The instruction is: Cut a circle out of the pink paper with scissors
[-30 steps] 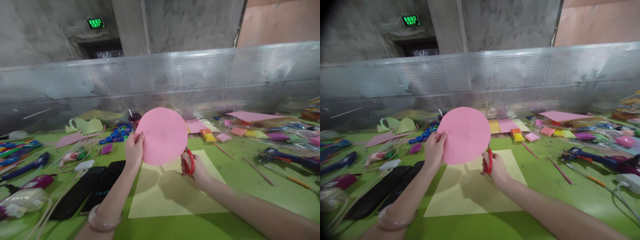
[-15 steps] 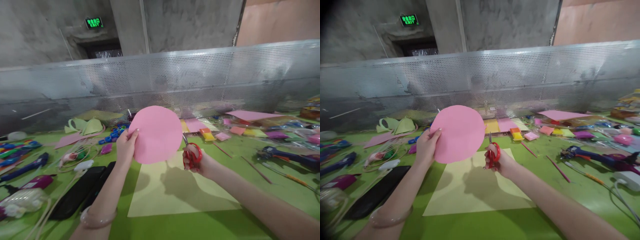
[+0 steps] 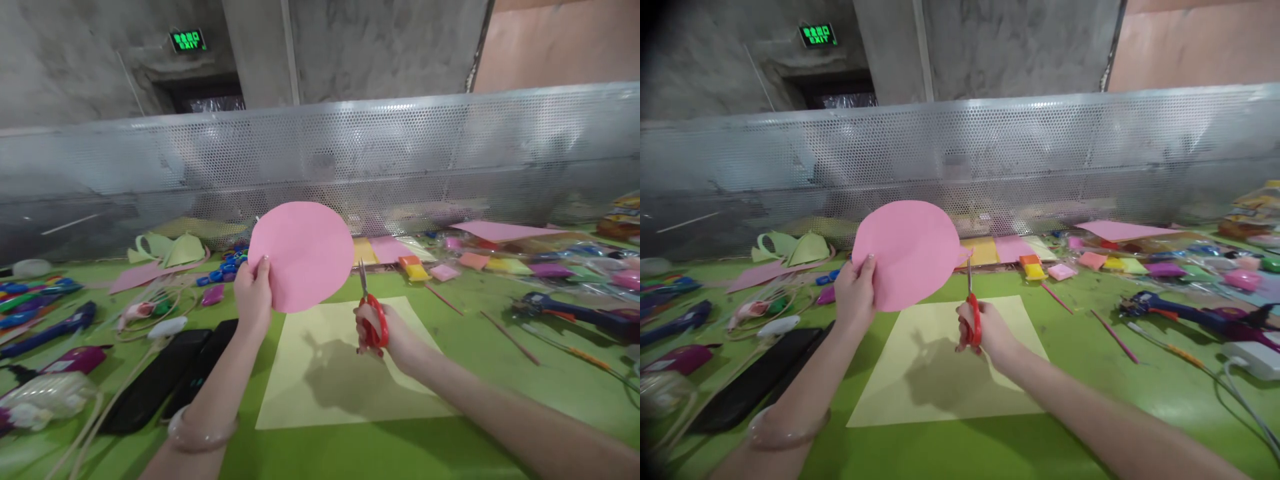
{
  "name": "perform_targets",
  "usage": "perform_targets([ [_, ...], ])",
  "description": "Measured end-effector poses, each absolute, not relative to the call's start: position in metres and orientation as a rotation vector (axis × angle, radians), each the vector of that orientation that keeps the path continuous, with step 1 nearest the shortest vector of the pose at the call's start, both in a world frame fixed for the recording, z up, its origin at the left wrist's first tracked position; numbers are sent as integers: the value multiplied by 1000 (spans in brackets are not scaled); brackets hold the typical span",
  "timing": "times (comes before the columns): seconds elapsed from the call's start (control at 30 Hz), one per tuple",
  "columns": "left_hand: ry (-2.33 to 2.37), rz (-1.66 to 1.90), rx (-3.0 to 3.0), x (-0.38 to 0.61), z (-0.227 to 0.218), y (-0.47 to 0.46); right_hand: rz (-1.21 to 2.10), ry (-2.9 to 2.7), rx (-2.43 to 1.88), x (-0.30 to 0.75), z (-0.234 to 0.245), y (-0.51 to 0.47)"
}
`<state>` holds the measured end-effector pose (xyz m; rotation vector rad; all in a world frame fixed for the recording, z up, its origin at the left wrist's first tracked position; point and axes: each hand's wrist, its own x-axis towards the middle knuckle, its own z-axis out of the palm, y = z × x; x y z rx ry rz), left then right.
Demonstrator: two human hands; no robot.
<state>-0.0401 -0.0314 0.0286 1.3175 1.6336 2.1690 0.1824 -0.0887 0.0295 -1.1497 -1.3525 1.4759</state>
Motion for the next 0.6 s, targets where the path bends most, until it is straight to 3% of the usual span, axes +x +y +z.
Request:
perform_targets([
  [0.6, 1852, 2099, 1409, -25, 30, -41, 1626, -1305, -939, 171, 24, -107],
])
